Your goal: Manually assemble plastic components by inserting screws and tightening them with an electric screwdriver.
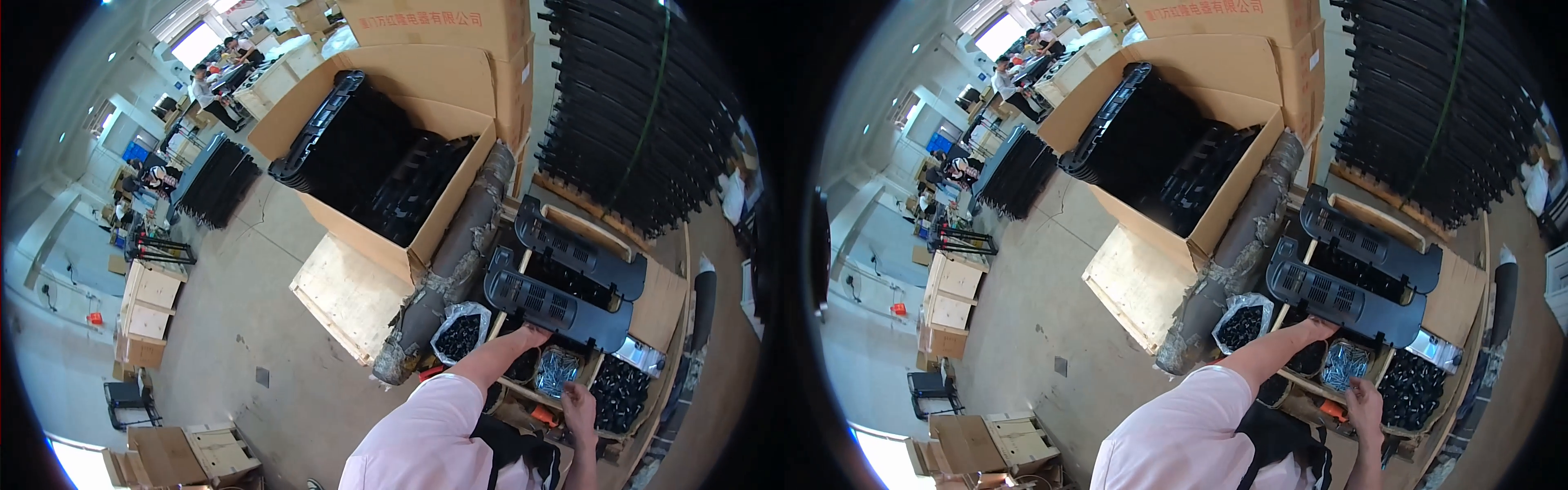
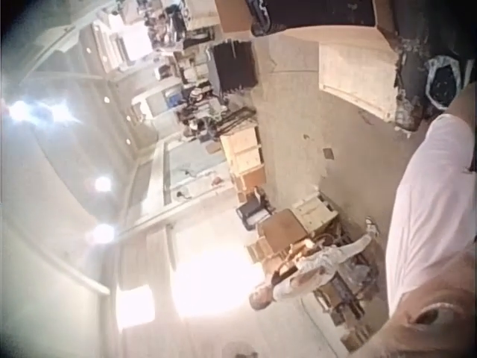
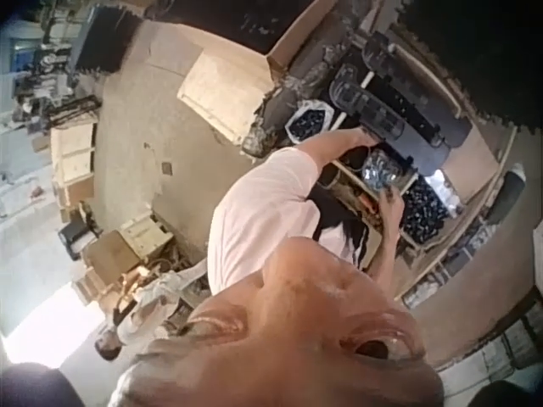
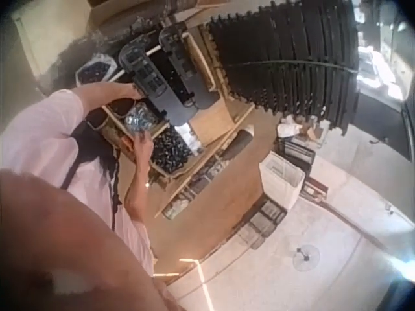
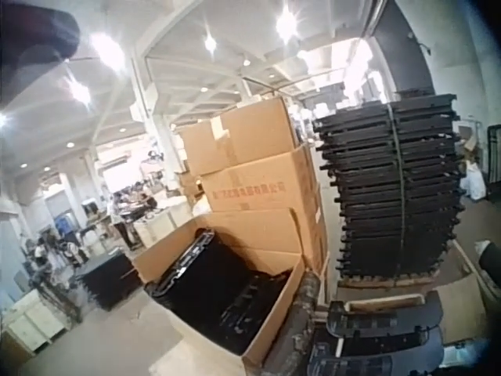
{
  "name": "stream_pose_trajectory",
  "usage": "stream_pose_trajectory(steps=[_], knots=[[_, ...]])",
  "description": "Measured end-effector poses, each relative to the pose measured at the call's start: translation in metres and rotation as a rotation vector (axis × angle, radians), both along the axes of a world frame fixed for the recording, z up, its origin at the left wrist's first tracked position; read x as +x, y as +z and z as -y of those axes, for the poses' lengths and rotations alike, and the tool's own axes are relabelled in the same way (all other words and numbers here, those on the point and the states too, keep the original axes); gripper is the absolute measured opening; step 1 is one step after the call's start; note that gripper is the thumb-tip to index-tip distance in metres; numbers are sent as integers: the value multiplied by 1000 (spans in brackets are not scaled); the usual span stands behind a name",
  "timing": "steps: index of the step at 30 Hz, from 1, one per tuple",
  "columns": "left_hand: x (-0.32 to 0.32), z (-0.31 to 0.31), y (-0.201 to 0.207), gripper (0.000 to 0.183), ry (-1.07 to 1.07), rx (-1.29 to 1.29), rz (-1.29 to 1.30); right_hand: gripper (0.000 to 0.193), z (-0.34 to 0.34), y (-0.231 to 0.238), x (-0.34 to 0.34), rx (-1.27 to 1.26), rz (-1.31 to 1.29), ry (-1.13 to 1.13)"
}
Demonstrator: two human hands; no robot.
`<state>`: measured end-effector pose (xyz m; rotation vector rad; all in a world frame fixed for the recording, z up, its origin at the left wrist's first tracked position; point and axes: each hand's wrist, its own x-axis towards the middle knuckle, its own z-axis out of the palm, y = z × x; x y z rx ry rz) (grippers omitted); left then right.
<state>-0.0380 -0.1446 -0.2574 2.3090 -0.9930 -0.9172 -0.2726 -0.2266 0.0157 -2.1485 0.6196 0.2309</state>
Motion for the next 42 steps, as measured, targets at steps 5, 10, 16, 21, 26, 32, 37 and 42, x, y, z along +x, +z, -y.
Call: stream_pose_trajectory(steps=[5,10,16,21,26,32,37,42], knots=[[20,-28,8,45,266,-610,213,32,-2,-10,24,-40,89,141],[23,-34,3,45,245,-168,351,31,-5,2,30,-49,70,165],[-4,-45,31,39,155,23,737,32,4,-31,26,-20,56,96],[-35,-91,145,30,46,177,416,33,-4,-47,60,-185,37,306],[-90,-127,144,33,471,-573,-3,55,-16,-87,93,-496,-311,536],[-89,-158,220,31,739,-950,-1673,77,2,-124,77,-558,-239,595],[-77,-171,239,34,900,-1084,-1613,57,6,-123,83,-448,-259,627],[-77,-180,225,42,971,-1151,-1581,26,25,-133,80,-416,-136,671]])
